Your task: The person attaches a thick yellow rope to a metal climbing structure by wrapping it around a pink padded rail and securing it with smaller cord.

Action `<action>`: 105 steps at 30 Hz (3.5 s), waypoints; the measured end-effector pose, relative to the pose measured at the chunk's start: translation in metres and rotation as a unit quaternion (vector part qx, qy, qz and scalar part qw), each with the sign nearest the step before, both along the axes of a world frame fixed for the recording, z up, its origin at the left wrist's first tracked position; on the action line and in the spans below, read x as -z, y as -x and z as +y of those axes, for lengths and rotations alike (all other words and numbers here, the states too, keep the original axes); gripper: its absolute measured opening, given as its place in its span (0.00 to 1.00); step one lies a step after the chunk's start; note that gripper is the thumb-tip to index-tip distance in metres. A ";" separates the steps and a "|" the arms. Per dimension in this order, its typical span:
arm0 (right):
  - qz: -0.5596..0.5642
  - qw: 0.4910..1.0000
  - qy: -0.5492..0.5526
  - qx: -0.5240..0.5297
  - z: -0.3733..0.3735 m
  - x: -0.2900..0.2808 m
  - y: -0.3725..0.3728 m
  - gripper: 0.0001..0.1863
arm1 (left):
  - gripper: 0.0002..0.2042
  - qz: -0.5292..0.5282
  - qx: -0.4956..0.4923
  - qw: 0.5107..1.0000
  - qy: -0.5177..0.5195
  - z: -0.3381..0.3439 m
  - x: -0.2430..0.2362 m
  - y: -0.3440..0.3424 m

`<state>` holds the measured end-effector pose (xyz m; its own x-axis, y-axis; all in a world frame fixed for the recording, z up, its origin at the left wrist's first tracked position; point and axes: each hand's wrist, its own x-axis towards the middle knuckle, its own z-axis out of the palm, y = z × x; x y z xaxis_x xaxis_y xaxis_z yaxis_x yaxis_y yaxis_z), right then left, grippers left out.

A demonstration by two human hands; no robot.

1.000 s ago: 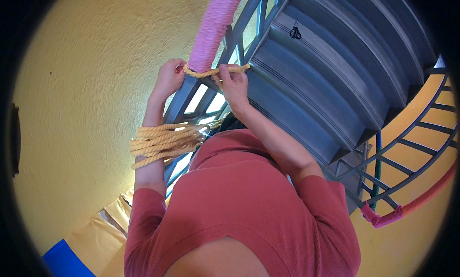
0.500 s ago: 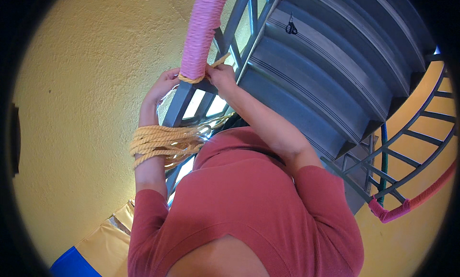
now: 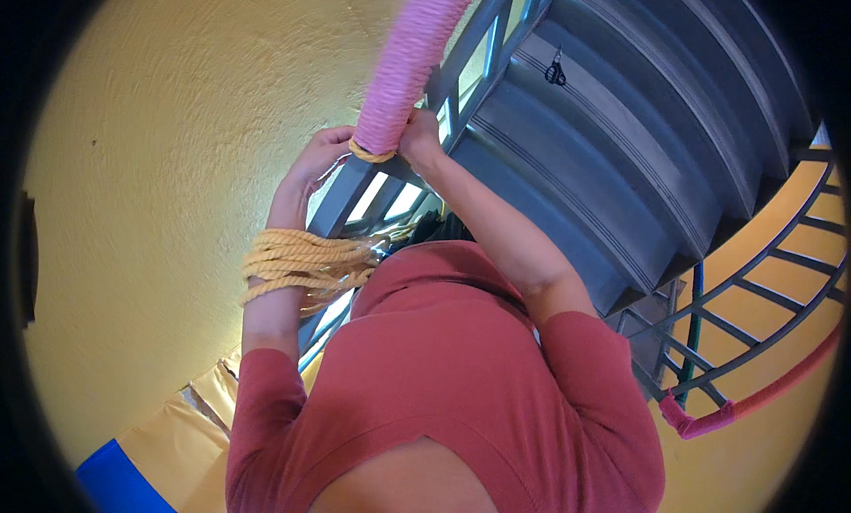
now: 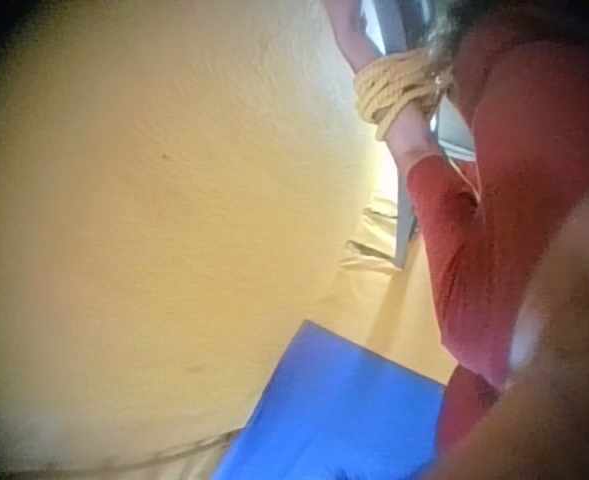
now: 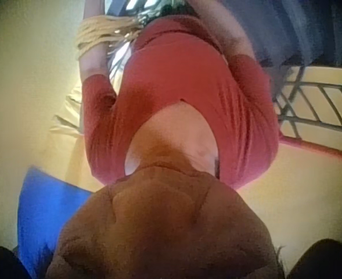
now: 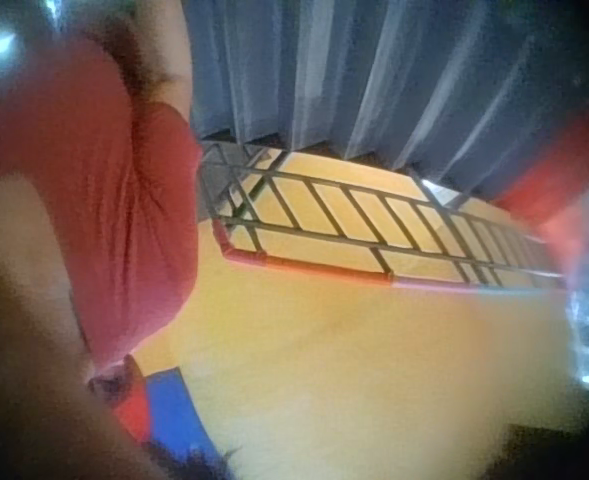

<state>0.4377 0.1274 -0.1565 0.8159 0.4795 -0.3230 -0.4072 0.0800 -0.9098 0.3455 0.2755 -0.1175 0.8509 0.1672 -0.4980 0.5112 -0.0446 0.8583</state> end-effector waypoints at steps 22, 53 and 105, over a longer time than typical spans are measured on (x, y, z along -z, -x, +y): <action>-0.275 0.957 0.089 -0.040 -0.015 0.006 -0.008 0.08 | 0.12 -0.003 -0.054 0.995 0.085 -0.014 0.018 -0.004; -0.056 0.988 -0.133 -0.050 -0.025 0.021 -0.004 0.10 | 0.10 -0.046 0.003 0.987 -0.155 -0.016 0.009 -0.001; -0.434 0.848 0.134 -0.271 -0.064 0.006 -0.027 0.09 | 0.08 -0.177 -0.049 0.973 -0.143 -0.020 0.007 0.007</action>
